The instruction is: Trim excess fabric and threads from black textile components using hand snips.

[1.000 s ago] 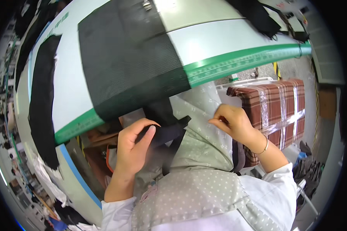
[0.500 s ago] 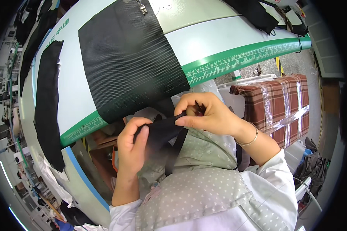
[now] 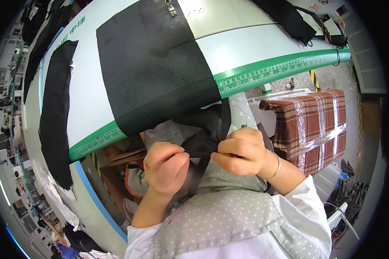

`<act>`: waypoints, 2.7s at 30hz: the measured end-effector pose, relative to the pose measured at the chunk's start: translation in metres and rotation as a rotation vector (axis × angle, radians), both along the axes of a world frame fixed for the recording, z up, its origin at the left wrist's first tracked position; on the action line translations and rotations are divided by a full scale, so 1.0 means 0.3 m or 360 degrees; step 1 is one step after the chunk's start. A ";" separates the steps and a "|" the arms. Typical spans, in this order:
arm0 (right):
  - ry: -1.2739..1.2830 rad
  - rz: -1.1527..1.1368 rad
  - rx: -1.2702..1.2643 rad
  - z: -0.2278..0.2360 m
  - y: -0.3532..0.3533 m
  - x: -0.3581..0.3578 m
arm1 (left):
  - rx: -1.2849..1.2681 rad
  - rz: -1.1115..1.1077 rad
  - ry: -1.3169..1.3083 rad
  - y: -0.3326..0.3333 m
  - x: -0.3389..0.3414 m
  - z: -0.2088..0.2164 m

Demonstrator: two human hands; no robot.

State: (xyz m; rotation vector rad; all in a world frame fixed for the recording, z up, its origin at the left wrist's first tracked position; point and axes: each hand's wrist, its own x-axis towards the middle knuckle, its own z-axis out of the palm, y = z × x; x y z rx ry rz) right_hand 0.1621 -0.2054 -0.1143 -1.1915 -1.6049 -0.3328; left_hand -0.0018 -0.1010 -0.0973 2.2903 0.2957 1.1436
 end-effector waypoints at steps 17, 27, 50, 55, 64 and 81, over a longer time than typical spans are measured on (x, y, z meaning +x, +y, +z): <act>0.0154 0.0036 -0.0245 -0.005 -0.033 0.009 | 0.0207 0.0081 0.0188 -0.001 -0.009 -0.013; 0.1439 0.0108 -0.1034 0.013 -0.014 -0.056 | -0.0118 -0.0012 0.0340 -0.012 0.005 -0.016; 0.1387 0.0118 -0.1008 0.021 -0.004 -0.025 | -0.2130 -0.0016 0.0241 -0.026 -0.015 -0.034; 0.1265 0.0093 -0.0986 0.035 0.008 -0.025 | -0.1967 -0.0059 0.0365 -0.023 -0.029 -0.053; 0.1648 0.0079 -0.1294 0.022 0.004 -0.008 | -0.2102 -0.0034 0.0358 -0.012 -0.012 -0.021; 0.0749 -0.0152 -0.0837 0.050 -0.013 -0.078 | -0.1454 0.0120 0.0269 -0.073 0.006 -0.002</act>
